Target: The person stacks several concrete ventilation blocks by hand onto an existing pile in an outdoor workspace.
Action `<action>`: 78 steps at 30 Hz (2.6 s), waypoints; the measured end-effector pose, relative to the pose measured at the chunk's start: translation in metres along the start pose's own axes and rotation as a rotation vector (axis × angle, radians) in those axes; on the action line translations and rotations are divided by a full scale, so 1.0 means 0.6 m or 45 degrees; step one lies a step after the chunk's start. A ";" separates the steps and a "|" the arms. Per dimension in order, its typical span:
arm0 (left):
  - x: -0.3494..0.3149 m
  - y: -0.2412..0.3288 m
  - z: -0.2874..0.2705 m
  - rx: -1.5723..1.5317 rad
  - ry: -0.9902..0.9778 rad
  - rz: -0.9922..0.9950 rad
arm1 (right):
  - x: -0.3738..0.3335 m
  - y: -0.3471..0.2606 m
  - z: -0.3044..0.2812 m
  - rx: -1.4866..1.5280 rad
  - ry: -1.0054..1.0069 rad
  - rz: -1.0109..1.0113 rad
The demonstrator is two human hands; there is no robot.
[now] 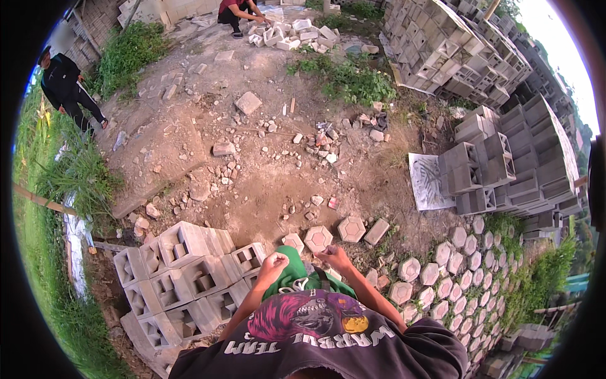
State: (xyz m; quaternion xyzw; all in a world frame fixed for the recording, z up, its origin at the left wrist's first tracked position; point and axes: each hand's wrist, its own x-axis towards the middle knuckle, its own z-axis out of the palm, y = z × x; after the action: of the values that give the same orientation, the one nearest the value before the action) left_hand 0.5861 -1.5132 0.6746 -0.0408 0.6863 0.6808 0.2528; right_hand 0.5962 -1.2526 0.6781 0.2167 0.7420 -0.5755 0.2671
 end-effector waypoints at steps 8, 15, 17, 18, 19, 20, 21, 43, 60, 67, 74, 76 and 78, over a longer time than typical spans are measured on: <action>0.134 0.088 0.025 0.227 0.093 -0.104 | 0.017 0.025 -0.098 0.034 0.162 0.135; 0.425 0.111 0.090 0.454 -0.167 -0.035 | 0.148 0.048 -0.209 0.435 0.388 0.118; 0.525 0.133 0.119 0.432 -0.173 -0.099 | 0.229 0.061 -0.245 0.523 0.466 0.106; 0.577 0.157 0.141 0.483 -0.246 -0.120 | 0.259 0.065 -0.261 0.484 0.516 0.151; 0.626 0.174 0.163 0.496 -0.302 -0.108 | 0.290 0.067 -0.292 0.424 0.568 0.183; 0.677 0.192 0.182 0.415 -0.322 -0.034 | 0.312 0.061 -0.316 0.429 0.637 0.048; 0.730 0.210 0.203 0.332 -0.347 0.035 | 0.330 0.056 -0.339 0.429 0.710 -0.083; 0.977 0.391 1.123 1.495 -1.782 0.246 | 0.310 0.180 -0.841 1.708 1.690 0.226; 1.064 0.444 1.599 1.037 -1.652 -0.205 | 0.265 0.256 -1.334 1.691 1.470 0.267; 1.143 0.389 1.865 0.939 -1.768 -0.185 | 0.251 0.365 -1.491 1.638 1.442 0.466; 1.170 0.469 2.076 0.834 -1.564 -0.477 | 0.165 0.390 -1.703 1.562 1.532 0.564; 1.182 0.458 2.126 0.880 -1.510 -0.527 | 0.147 0.395 -1.762 1.534 1.553 0.590; 1.189 0.446 2.181 0.906 -1.417 -0.596 | 0.136 0.410 -1.825 1.508 1.553 0.563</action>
State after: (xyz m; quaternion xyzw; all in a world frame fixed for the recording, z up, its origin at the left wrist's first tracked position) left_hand 0.2405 -0.0389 0.7034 0.2522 0.6093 0.2622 0.7046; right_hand 0.5280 -0.1294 0.6574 0.7283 0.2759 -0.5848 -0.2270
